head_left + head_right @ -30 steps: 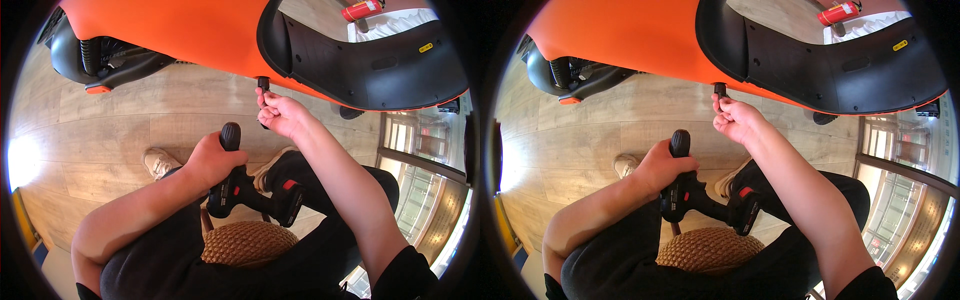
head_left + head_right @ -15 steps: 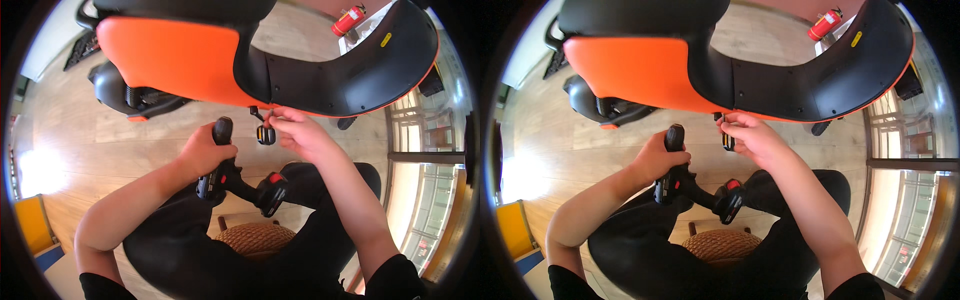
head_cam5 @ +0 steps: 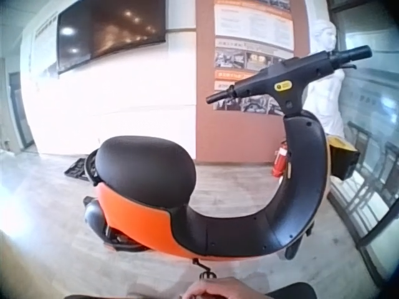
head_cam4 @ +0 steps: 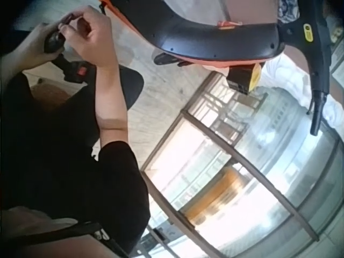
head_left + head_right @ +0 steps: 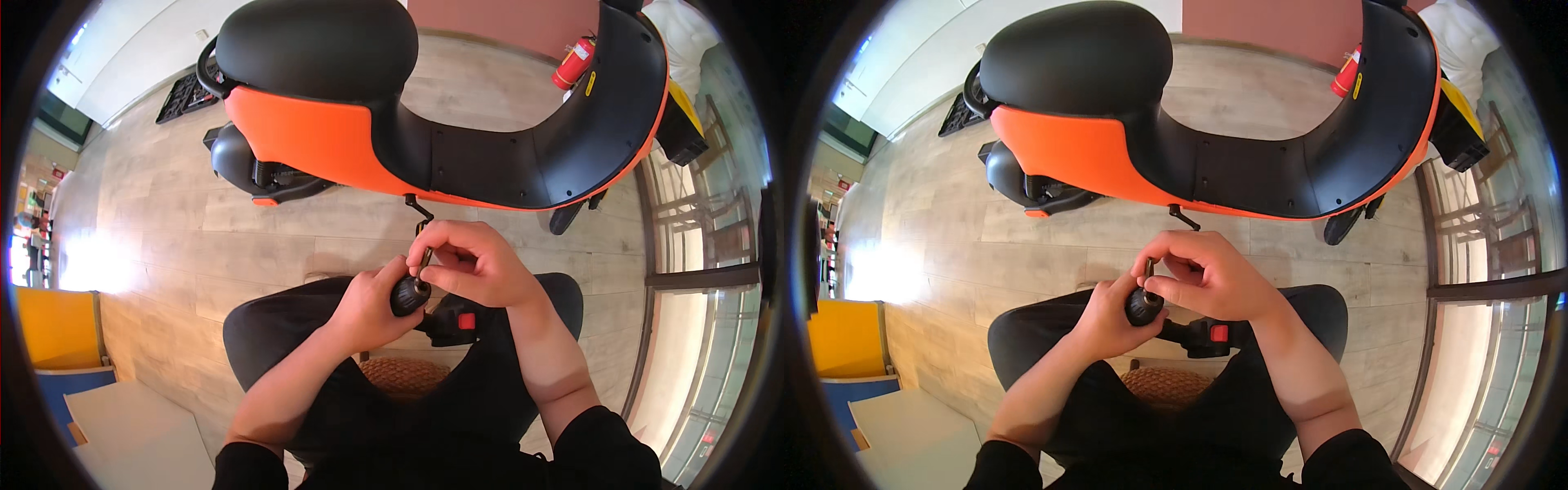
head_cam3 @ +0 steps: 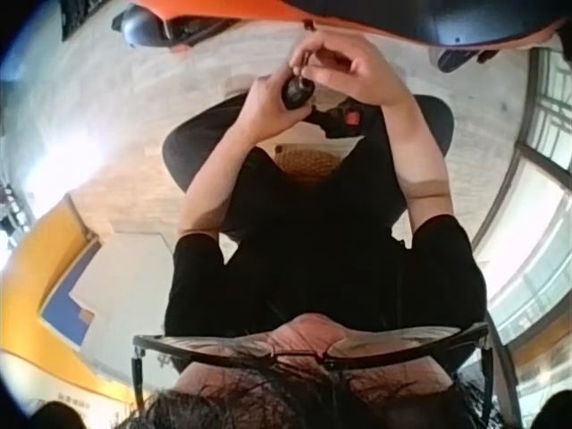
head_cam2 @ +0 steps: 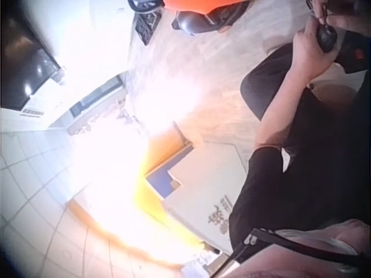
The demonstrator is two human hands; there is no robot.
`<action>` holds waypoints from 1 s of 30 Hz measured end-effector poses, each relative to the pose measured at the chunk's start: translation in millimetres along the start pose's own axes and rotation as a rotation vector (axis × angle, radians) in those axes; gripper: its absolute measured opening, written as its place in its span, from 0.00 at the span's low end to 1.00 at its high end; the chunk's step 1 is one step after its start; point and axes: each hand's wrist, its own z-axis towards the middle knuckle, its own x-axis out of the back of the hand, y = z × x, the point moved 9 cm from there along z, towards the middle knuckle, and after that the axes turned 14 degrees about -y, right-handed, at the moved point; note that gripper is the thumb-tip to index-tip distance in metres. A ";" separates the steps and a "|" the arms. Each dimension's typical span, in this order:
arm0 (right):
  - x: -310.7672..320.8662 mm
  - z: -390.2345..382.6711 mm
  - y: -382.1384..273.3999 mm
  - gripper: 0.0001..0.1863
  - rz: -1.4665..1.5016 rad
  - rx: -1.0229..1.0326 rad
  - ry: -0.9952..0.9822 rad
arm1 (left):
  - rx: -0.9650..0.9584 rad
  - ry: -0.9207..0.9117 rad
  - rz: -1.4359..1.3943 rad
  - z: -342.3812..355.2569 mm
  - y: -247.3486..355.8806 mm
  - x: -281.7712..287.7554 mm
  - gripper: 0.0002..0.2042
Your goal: The user selects tools from a tool kit and then uses a power drill to work on a screw on the body of an orange and black scooter.
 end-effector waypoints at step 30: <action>-3.2 1.9 14.8 0.11 -0.212 -0.004 0.010 | -0.029 0.058 -0.231 10.4 -33.8 0.6 0.19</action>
